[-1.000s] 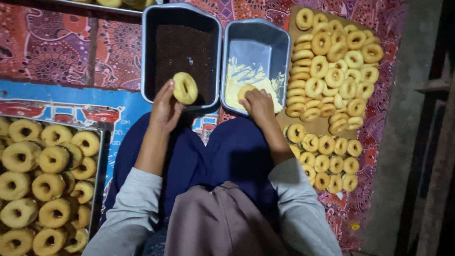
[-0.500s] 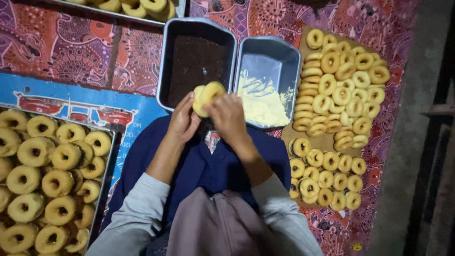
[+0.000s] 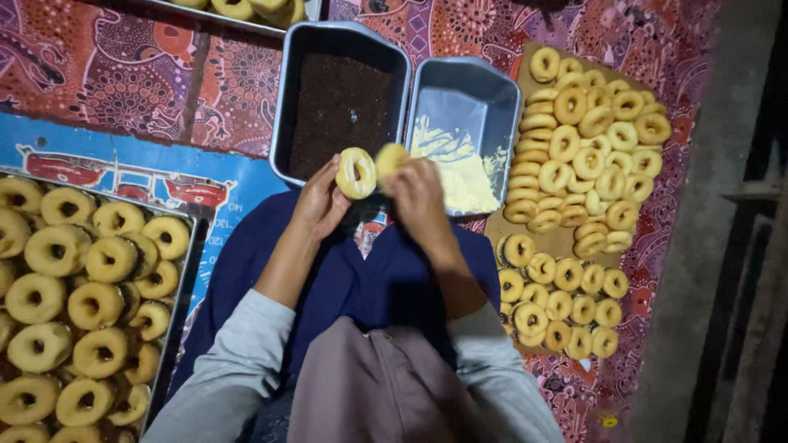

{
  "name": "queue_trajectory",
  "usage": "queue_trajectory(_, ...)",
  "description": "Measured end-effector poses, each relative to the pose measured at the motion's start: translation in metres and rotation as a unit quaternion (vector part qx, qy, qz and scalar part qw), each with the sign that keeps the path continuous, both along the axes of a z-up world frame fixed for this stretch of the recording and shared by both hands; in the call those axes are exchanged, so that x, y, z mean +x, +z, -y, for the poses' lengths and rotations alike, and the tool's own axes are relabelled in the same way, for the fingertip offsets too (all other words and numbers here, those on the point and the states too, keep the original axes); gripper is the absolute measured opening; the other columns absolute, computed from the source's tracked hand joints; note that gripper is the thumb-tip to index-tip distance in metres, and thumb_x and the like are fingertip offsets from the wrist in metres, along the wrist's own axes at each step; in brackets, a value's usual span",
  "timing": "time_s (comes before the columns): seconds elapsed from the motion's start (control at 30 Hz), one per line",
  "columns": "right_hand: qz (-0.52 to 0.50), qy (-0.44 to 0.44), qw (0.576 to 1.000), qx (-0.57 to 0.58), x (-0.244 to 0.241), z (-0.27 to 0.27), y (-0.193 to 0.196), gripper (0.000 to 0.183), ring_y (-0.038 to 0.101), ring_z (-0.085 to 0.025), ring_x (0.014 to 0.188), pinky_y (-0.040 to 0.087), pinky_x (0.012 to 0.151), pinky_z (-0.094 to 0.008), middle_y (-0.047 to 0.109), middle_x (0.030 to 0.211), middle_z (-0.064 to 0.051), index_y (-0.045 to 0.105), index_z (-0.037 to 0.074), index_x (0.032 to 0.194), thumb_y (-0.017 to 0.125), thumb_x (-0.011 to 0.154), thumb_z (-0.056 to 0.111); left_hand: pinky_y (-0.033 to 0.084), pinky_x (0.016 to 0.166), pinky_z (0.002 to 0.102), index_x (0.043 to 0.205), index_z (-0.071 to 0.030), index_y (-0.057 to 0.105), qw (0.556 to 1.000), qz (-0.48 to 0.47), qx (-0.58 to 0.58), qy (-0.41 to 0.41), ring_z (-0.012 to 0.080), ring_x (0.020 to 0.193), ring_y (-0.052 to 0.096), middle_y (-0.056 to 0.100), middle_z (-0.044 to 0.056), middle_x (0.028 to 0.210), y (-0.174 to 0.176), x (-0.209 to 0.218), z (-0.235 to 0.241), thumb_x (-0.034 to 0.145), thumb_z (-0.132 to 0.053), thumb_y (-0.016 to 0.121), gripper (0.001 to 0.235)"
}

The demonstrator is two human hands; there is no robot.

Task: The person sits on the floor and repeatedly picks up ring-shaped doughnuts, splits them open, fills them with a yellow cream from a tray, and then places them into a tray containing a dark granular topping. The filled doughnuts are then set aside on a patterned mat.

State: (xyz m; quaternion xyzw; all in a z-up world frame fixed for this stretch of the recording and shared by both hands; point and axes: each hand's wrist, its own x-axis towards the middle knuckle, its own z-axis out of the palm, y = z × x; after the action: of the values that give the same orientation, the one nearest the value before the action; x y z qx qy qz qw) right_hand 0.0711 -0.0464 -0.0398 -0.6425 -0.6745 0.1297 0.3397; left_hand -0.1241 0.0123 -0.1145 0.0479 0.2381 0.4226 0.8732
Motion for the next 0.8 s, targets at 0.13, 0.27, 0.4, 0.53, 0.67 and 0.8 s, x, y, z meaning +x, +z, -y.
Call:
queue_trajectory(0.13,-0.034,0.018,0.999,-0.008,-0.030,-0.021,0.026,0.018,0.062,-0.034,0.105,0.051,0.093,-0.045,0.060,0.113,-0.015,0.066,0.002,0.095,0.073,0.094,0.018,0.054,0.103,0.037,0.130,0.000,0.060,0.999,-0.024,0.020,-0.013,0.0212,0.114,0.067,0.067,0.013,0.124,0.004,-0.001,-0.005,0.109,-0.019,0.049,0.030)
queue_trajectory(0.27,-0.056,0.008,0.997,0.045,-0.041,-0.036,0.040,0.015,0.059,-0.035,0.116,0.050,0.100,-0.044,0.058,0.131,-0.020,0.062,0.001,0.089,0.070,0.095,0.012,0.055,0.103,0.037,0.130,0.000,0.060,0.999,0.005,0.036,-0.016,0.0221,0.113,0.068,0.068,0.013,0.123,0.006,-0.013,-0.015,0.110,-0.020,0.048,0.031)
queue_trajectory(0.4,-0.031,0.043,0.999,0.012,-0.042,-0.020,0.039,0.015,0.062,-0.035,0.115,0.050,0.099,-0.044,0.064,0.128,-0.015,0.066,0.000,0.093,0.074,0.092,0.013,0.053,0.104,0.035,0.134,0.001,0.058,0.998,0.023,0.053,0.001,0.0208,0.116,0.067,0.067,0.013,0.126,0.002,-0.016,-0.006,0.113,-0.016,0.049,0.029)
queue_trajectory(0.53,-0.077,0.026,0.996,0.023,-0.043,-0.026,0.037,0.011,0.063,-0.034,0.116,0.052,0.100,-0.042,0.064,0.130,-0.016,0.066,0.000,0.093,0.071,0.093,0.010,0.055,0.102,0.038,0.131,0.001,0.058,0.999,-0.005,0.036,-0.005,0.0221,0.114,0.068,0.068,0.014,0.124,0.001,-0.018,-0.012,0.109,-0.016,0.047,0.030)
queue_trajectory(0.67,-0.057,0.053,0.997,-0.002,-0.049,-0.025,0.035,0.011,0.062,-0.035,0.118,0.051,0.100,-0.043,0.065,0.130,-0.016,0.067,0.000,0.094,0.072,0.091,0.009,0.054,0.104,0.038,0.133,0.001,0.057,0.999,0.001,0.042,0.006,0.0225,0.116,0.067,0.067,0.014,0.126,-0.002,-0.022,-0.011,0.110,-0.015,0.048,0.030)
queue_trajectory(0.8,-0.059,0.007,0.998,0.010,-0.054,-0.034,0.025,0.011,0.064,-0.033,0.116,0.051,0.100,-0.043,0.067,0.128,-0.015,0.066,0.000,0.091,0.073,0.091,0.009,0.054,0.102,0.038,0.132,0.000,0.058,0.999,-0.031,0.022,-0.001,0.0220,0.116,0.067,0.066,0.012,0.126,-0.002,-0.021,-0.020,0.108,-0.017,0.047,0.032)
